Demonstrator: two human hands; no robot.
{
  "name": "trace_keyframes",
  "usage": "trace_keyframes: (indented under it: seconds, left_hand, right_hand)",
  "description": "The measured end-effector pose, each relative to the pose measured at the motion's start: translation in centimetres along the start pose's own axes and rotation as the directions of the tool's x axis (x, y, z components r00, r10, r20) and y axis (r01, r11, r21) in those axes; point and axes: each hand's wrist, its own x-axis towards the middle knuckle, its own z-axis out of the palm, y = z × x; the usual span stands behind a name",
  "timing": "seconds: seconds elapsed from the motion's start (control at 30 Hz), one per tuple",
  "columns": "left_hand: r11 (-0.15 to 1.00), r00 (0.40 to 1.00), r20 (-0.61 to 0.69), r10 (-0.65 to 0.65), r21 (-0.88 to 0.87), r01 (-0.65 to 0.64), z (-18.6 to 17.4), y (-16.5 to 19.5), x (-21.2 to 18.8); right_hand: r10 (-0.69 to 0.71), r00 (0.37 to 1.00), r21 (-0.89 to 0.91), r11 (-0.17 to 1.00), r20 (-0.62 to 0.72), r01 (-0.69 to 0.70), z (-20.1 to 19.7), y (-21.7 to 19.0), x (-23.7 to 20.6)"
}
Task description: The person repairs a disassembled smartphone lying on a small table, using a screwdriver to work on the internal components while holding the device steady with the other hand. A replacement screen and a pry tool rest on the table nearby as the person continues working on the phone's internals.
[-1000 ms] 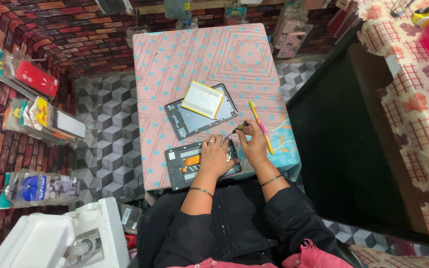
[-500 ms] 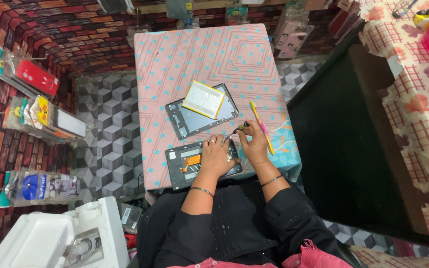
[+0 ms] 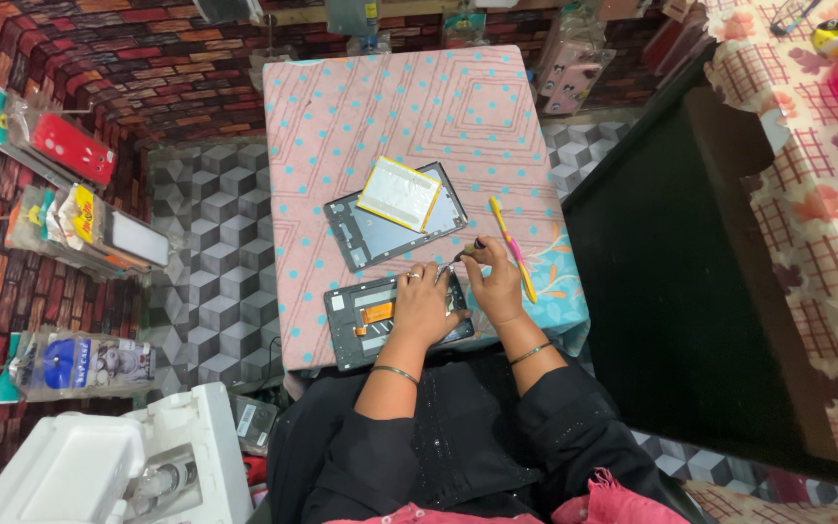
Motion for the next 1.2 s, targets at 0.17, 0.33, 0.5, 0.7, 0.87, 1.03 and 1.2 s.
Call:
trace_keyframes:
  seconds: [0.17,0.33,0.5,0.7,0.87,1.03,1.2]
  left_hand:
    - [1.0,1.0,0.017,0.007,0.012,-0.007,0.1,0.0,0.0]
    - [1.0,0.999,0.041,0.011,0.01,-0.011,-0.1,0.1,0.4]
    - [0.999,0.99,0.136,-0.028,0.022,0.025,-0.4,0.1,0.9]
    - [0.997,0.992,0.109,-0.066,-0.034,0.07,-0.6,0.2,0.8]
    - [0.995,0.995,0.074,-0.072,-0.066,0.077,-0.4,0.1,0.7]
    - [0.994,0.999,-0.001,-0.043,-0.104,0.043,0.0,-0.2,0.2]
    - [0.988,0.994,-0.1,-0.048,-0.153,0.032,0.4,-0.3,-0.2]
  right_hand:
    - [0.008,1.0,-0.005,1.0,0.003,-0.008,0.0,0.1,0.0]
    - [0.022,1.0,-0.015,1.0,-0.007,-0.022,0.0,0.2,-0.1]
    - [0.023,1.0,-0.006,1.0,-0.011,-0.023,0.1,0.1,0.0]
    - [0.067,0.997,0.017,0.998,-0.035,-0.067,-0.1,0.1,0.0]
    - [0.061,0.997,-0.024,0.998,-0.051,-0.062,-0.5,0.2,0.1]
    - [0.064,0.996,-0.021,0.998,-0.058,-0.065,-0.4,0.1,0.1]
    - [0.071,0.996,-0.003,0.997,-0.05,-0.071,-0.4,0.1,0.1]
